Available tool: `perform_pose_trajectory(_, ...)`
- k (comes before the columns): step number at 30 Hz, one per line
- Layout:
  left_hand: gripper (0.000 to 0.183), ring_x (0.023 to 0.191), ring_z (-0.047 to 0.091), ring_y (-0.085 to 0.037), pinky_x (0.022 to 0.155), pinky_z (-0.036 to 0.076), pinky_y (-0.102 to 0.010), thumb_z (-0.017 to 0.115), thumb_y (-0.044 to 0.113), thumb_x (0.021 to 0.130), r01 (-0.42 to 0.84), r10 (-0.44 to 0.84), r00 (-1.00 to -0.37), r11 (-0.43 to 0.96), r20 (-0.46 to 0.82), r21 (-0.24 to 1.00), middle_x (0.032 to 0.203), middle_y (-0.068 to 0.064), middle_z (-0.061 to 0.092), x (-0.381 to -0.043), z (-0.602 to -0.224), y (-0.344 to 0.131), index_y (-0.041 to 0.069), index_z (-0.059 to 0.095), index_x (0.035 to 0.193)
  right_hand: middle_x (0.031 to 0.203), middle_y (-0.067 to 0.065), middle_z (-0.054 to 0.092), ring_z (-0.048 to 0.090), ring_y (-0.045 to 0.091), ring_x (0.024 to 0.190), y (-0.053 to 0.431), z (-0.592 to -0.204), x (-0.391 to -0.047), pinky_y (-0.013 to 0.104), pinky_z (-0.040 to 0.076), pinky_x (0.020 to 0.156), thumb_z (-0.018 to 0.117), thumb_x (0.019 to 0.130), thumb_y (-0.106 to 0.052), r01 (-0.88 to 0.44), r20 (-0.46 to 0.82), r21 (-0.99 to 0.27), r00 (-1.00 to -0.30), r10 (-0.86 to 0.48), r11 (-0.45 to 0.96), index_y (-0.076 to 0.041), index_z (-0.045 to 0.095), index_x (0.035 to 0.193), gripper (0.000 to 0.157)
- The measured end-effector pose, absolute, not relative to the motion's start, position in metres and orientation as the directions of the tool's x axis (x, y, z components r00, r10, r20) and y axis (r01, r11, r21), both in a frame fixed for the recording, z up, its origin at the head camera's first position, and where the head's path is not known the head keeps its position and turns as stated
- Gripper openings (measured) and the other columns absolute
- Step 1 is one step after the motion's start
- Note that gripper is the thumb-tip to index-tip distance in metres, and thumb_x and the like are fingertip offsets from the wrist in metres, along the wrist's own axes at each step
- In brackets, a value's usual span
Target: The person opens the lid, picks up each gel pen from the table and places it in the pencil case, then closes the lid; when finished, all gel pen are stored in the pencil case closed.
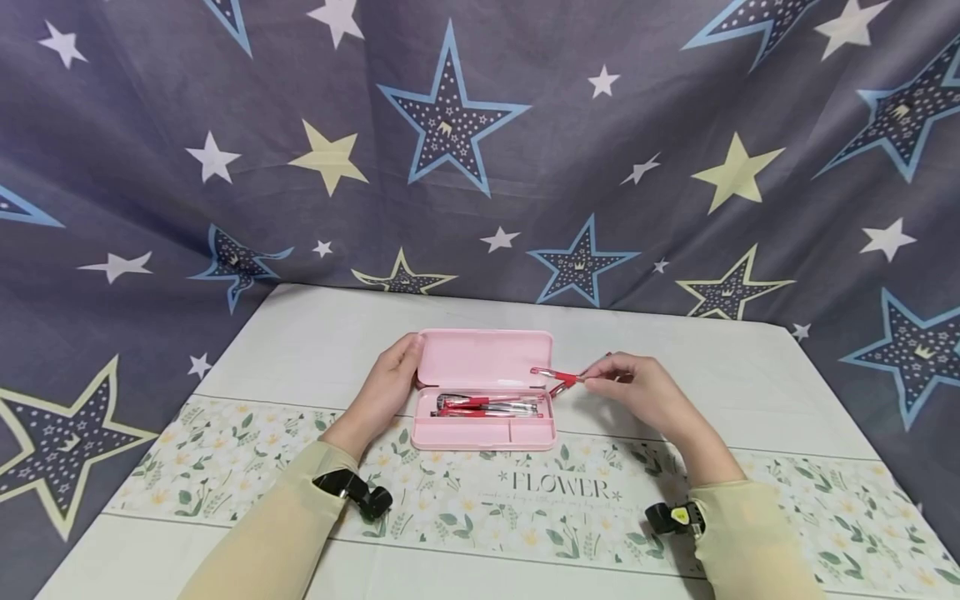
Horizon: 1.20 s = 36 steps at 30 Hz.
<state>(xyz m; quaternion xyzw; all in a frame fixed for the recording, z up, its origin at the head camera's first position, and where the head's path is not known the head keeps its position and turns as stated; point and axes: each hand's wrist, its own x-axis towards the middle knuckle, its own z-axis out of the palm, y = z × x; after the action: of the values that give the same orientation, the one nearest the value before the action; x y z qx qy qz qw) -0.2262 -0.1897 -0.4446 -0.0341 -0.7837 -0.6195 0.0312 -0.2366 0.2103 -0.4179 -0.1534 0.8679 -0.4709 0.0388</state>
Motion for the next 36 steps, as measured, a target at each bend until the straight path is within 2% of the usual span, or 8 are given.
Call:
perform_pose_trajectory(5,0.049,0.127,0.053,-0.029,0.120,0.035,-0.049,0.037,0.044,0.122,0.104,0.013,-0.995,0.244,0.103,0.964,0.130,-0.017,0.065,-0.239,-0.465,-0.196,0.009,0.066,0.141,0.106,0.003,0.078,0.067,0.025,0.098,0.200,-0.415,-0.235,0.030,0.052,0.085,0.087,0.099,-0.020,-0.228,0.083,-0.823,-0.954,-0.288,0.520,-0.012,0.083,0.108,0.012)
perform_pose_trajectory(14,0.053,0.118,0.055,-0.028,0.112,0.039,-0.045,0.040,0.055,0.118,0.124,0.018,-0.992,0.244,0.124,0.962,0.116,-0.016,0.064,-0.238,-0.464,-0.197,0.012,0.069,0.132,0.103,0.001,0.078,0.067,0.023,0.093,0.184,-0.406,-0.229,0.029,0.052,0.081,0.087,0.099,-0.021,-0.227,0.085,-0.836,-0.953,-0.290,0.500,-0.013,0.083,0.107,0.011)
perform_pose_trajectory(25,0.053,0.115,0.054,-0.027,0.107,0.039,-0.044,0.039,0.055,0.118,0.116,0.019,-0.993,0.238,0.115,0.964,0.113,-0.016,0.062,-0.237,-0.464,-0.196,0.012,0.068,0.131,0.100,0.003,0.077,0.067,0.023,0.089,0.166,-0.404,-0.224,0.028,0.053,0.078,0.086,0.099,-0.016,-0.274,0.132,-0.837,-0.941,-0.311,0.473,-0.010,0.084,0.105,0.009)
perform_pose_trajectory(36,0.052,0.118,0.054,-0.028,0.112,0.038,-0.045,0.040,0.053,0.119,0.106,0.013,-0.994,0.226,0.106,0.968,0.118,-0.016,0.064,-0.237,-0.463,-0.196,0.012,0.068,0.134,0.098,0.000,0.075,0.065,0.021,0.088,0.148,-0.409,-0.220,0.029,0.053,0.078,0.089,0.096,-0.012,-0.320,0.169,-0.818,-0.928,-0.331,0.478,-0.013,0.085,0.102,0.007)
